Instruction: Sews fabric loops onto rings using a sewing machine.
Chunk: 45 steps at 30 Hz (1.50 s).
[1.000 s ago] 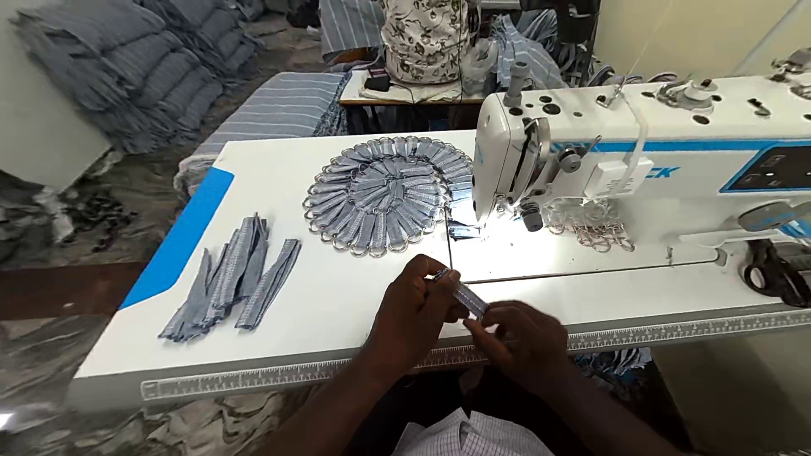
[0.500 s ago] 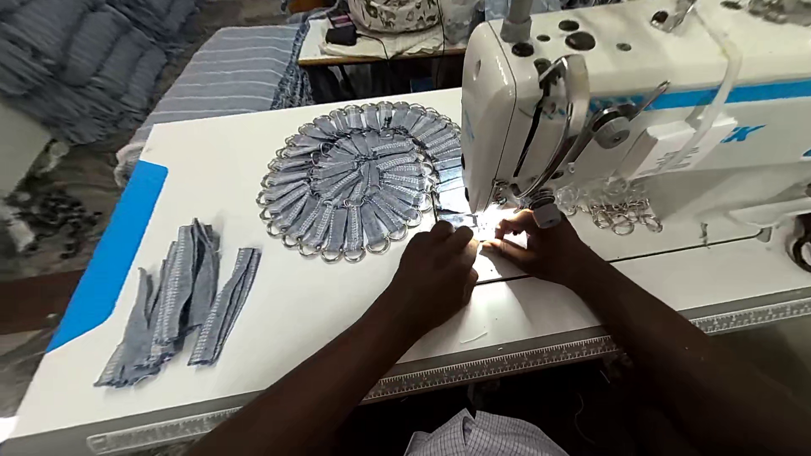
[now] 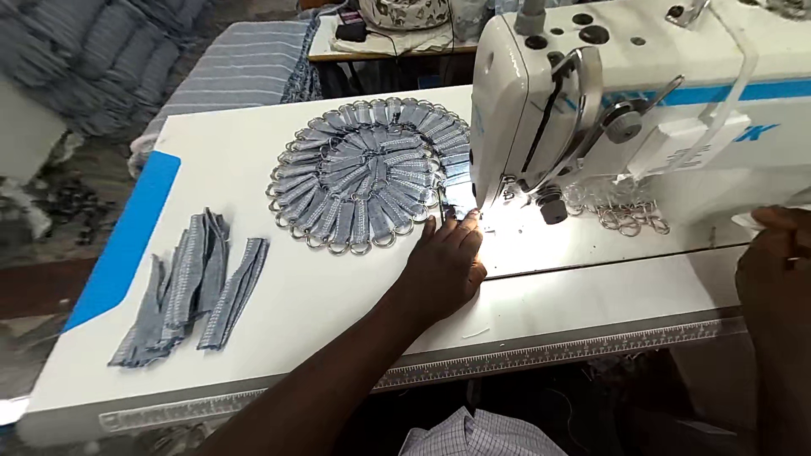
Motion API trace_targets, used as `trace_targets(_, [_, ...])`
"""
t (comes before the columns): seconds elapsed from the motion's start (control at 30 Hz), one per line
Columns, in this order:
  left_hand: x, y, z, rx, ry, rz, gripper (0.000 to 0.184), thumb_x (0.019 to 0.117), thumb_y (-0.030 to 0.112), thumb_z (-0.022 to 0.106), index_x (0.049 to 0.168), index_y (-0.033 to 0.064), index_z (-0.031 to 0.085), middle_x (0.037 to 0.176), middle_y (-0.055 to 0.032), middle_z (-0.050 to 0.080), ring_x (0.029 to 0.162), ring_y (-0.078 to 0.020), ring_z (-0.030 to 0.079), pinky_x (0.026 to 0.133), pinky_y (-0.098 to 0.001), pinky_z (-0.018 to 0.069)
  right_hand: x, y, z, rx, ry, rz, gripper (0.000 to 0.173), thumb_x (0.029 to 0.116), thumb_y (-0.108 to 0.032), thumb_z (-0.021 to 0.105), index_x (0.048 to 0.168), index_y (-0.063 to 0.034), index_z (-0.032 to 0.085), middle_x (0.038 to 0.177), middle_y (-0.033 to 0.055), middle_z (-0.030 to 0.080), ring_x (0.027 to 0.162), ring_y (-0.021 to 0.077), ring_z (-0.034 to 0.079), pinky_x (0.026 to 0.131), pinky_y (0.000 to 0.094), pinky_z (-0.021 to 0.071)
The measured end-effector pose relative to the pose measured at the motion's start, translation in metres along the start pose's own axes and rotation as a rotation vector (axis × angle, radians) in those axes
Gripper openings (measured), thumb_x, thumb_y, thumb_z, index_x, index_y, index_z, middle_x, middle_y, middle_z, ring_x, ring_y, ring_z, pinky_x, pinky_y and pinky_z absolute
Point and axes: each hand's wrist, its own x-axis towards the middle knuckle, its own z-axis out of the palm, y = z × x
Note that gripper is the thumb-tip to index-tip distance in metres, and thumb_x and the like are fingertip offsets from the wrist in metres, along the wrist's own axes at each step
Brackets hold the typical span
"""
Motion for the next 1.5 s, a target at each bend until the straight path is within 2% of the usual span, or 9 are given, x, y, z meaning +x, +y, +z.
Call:
trace_targets(0.23, [0.0, 0.002, -0.002, -0.008, 0.0, 0.032, 0.046, 0.1042, 0.029, 0.038, 0.13, 0.0015, 0.063, 0.154, -0.0129, 0.051, 0.142, -0.0293, 0.048, 0.124, -0.0562, 0.0228, -0.011, 0.017, 0.013, -0.046, -0.044, -0.055, 0.029, 0.1059, -0.011, 0.047, 0.116, -0.001, 0.072, 0.124, 0.021, 0.069, 0.121, 0.038, 0.064, 0.104, 0.0542, 0.0489])
trace_targets(0.4, [0.004, 0.0, -0.003, -0.011, -0.038, 0.021, 0.052, 0.1047, 0.034, 0.037, 0.135, -0.0003, 0.06, 0.156, -0.015, 0.048, 0.145, -0.0306, 0.045, 0.124, -0.0574, 0.0212, -0.009, 0.007, 0.007, -0.049, 0.049, -0.069, 0.034, 0.1053, -0.01, 0.044, 0.131, -0.0032, 0.066, 0.136, 0.0191, 0.064, 0.132, 0.0347, 0.058, 0.112, 0.0494, 0.045])
trace_targets(0.63, [0.011, -0.001, -0.004, 0.013, -0.051, -0.016, 0.061, 0.1017, 0.04, 0.036, 0.143, 0.0004, 0.055, 0.156, -0.0141, 0.048, 0.148, -0.0296, 0.041, 0.125, -0.0574, 0.0161, -0.002, -0.008, 0.004, -0.042, -0.058, -0.053, 0.03, 0.1024, -0.01, 0.049, 0.112, 0.0048, 0.072, 0.116, 0.0293, 0.068, 0.112, 0.049, 0.063, 0.096, 0.063, 0.0486])
trace_targets(0.73, [0.012, -0.001, -0.003, 0.023, -0.028, -0.003, 0.059, 0.1025, 0.041, 0.035, 0.14, 0.0016, 0.059, 0.155, -0.0139, 0.049, 0.146, -0.0296, 0.044, 0.124, -0.0609, 0.0171, 0.0, -0.008, 0.002, -0.043, 0.019, -0.076, 0.029, 0.1038, -0.009, 0.048, 0.117, 0.001, 0.072, 0.122, 0.025, 0.069, 0.118, 0.0435, 0.064, 0.102, 0.0572, 0.0498])
trace_targets(0.83, [0.007, 0.0, -0.004, 0.016, -0.032, -0.018, 0.055, 0.1023, 0.039, 0.038, 0.138, 0.0041, 0.06, 0.155, -0.0104, 0.05, 0.145, -0.0275, 0.045, 0.124, -0.062, 0.0167, 0.0, -0.012, 0.002, -0.05, -0.035, -0.081, 0.029, 0.1019, -0.01, 0.049, 0.112, 0.0025, 0.073, 0.115, 0.028, 0.069, 0.111, 0.0493, 0.064, 0.094, 0.0651, 0.0484])
trace_targets(0.97, [0.008, 0.001, 0.0, 0.021, 0.018, -0.008, 0.053, 0.1004, 0.04, 0.04, 0.134, 0.0061, 0.064, 0.152, -0.0081, 0.054, 0.142, -0.0262, 0.048, 0.121, -0.0642, 0.0219, -0.006, -0.035, 0.0, -0.074, 0.227, -0.084, 0.043, 0.1002, -0.014, 0.053, 0.142, -0.0042, 0.059, 0.137, 0.0229, 0.059, 0.129, 0.039, 0.054, 0.109, 0.0519, 0.0431])
trace_targets(1.1, [0.005, 0.001, 0.0, 0.049, 0.024, -0.033, 0.059, 0.0996, 0.044, 0.039, 0.135, 0.0041, 0.063, 0.151, -0.0097, 0.054, 0.14, -0.0283, 0.05, 0.121, -0.0624, 0.0246, 0.006, -0.112, 0.029, 0.217, -0.095, -0.036, 0.025, 0.095, -0.022, 0.064, 0.112, -0.0081, 0.077, 0.105, 0.013, 0.071, 0.089, 0.0243, 0.07, 0.072, 0.0434, 0.0605])
trace_targets(1.3, [0.002, 0.001, -0.002, 0.034, 0.089, -0.053, 0.06, 0.0998, 0.048, 0.04, 0.133, 0.0059, 0.066, 0.147, -0.0091, 0.058, 0.138, -0.0279, 0.053, 0.12, -0.0591, 0.0288, 0.044, -0.145, 0.06, 0.052, -0.372, -0.056, 0.026, 0.0973, -0.036, 0.066, 0.103, -0.0135, 0.078, 0.093, 0.0077, 0.07, 0.086, 0.026, 0.069, 0.073, 0.0486, 0.0572])
trace_targets(1.5, [0.002, 0.001, -0.002, 0.043, 0.101, -0.061, 0.059, 0.1, 0.048, 0.039, 0.135, 0.0084, 0.065, 0.146, -0.0074, 0.06, 0.137, -0.0266, 0.054, 0.119, -0.0575, 0.0304, 0.06, -0.147, 0.045, -0.011, -0.6, -0.078, 0.017, 0.0974, -0.028, 0.066, 0.099, -0.0143, 0.076, 0.095, 0.007, 0.07, 0.09, 0.0263, 0.07, 0.075, 0.0517, 0.0563])
